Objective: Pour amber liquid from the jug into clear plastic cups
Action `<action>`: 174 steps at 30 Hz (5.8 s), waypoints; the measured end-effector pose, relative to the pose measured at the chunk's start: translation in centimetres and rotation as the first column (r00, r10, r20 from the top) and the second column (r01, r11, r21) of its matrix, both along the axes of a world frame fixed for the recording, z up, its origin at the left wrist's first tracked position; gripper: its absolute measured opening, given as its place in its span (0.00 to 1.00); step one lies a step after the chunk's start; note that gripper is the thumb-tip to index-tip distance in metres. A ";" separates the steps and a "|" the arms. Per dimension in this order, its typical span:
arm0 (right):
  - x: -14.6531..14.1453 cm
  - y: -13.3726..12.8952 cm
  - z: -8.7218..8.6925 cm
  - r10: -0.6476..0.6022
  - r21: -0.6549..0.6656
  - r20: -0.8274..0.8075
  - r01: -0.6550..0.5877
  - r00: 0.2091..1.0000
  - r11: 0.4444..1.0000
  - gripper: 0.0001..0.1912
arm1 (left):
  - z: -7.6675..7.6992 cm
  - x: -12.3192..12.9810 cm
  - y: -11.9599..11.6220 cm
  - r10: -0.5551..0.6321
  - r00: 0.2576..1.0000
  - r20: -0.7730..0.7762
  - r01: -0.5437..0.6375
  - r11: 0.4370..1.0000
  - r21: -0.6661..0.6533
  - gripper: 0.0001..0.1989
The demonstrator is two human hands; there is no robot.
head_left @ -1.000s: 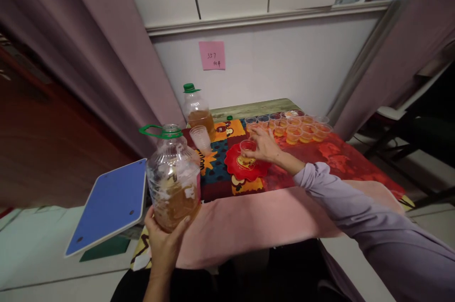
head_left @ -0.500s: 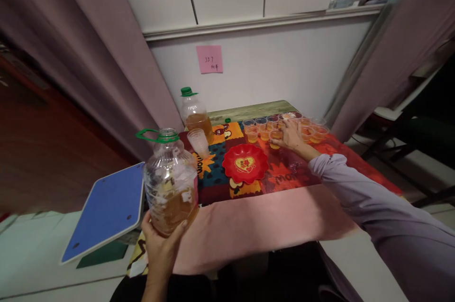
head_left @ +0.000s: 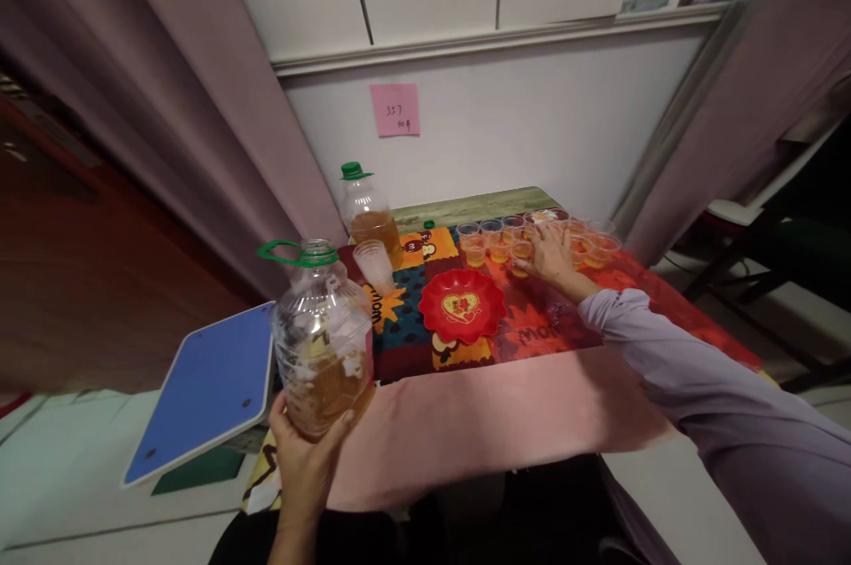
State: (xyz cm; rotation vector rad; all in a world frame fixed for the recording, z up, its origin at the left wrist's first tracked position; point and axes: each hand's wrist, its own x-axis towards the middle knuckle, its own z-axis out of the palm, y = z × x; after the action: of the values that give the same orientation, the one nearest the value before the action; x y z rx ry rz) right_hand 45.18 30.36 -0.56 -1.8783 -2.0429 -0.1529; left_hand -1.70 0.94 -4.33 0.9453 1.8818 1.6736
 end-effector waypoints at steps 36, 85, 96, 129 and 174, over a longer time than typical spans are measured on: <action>-28.6 -2.5 11.6 0.608 -0.068 -0.052 -0.610 0.792 0.789 0.12 | 0.9 0.9 -0.9 -0.072 0.995 0.073 0.067 0.996 0.062 0.58; -22.5 -16.3 -3.4 0.022 0.244 -0.945 -0.659 -0.326 0.711 0.52 | 4.3 3.3 -0.6 -0.040 0.950 -0.308 0.038 0.999 -0.012 0.63; -20.8 -16.9 -2.9 -0.015 0.239 -0.939 -0.684 -0.343 0.689 0.44 | 8.0 2.4 -0.7 -0.044 0.799 -0.600 -0.002 0.997 -0.075 0.60; -20.9 -17.9 -1.6 -0.229 0.253 -0.819 -0.689 -0.527 0.680 0.34 | 8.7 2.7 -0.6 0.048 0.272 -0.961 0.159 0.983 0.094 0.54; -22.1 -17.4 -3.3 -0.322 0.225 -0.711 -0.636 -0.625 0.738 0.29 | 11.4 2.9 0.6 -0.042 0.262 -0.964 0.162 0.987 0.001 0.51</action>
State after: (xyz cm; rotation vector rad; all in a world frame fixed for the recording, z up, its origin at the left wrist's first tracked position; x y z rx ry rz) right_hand 23.12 12.94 -3.91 -0.3573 -0.6138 1.9231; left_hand 1.23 1.50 7.09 2.5304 2.2780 1.0720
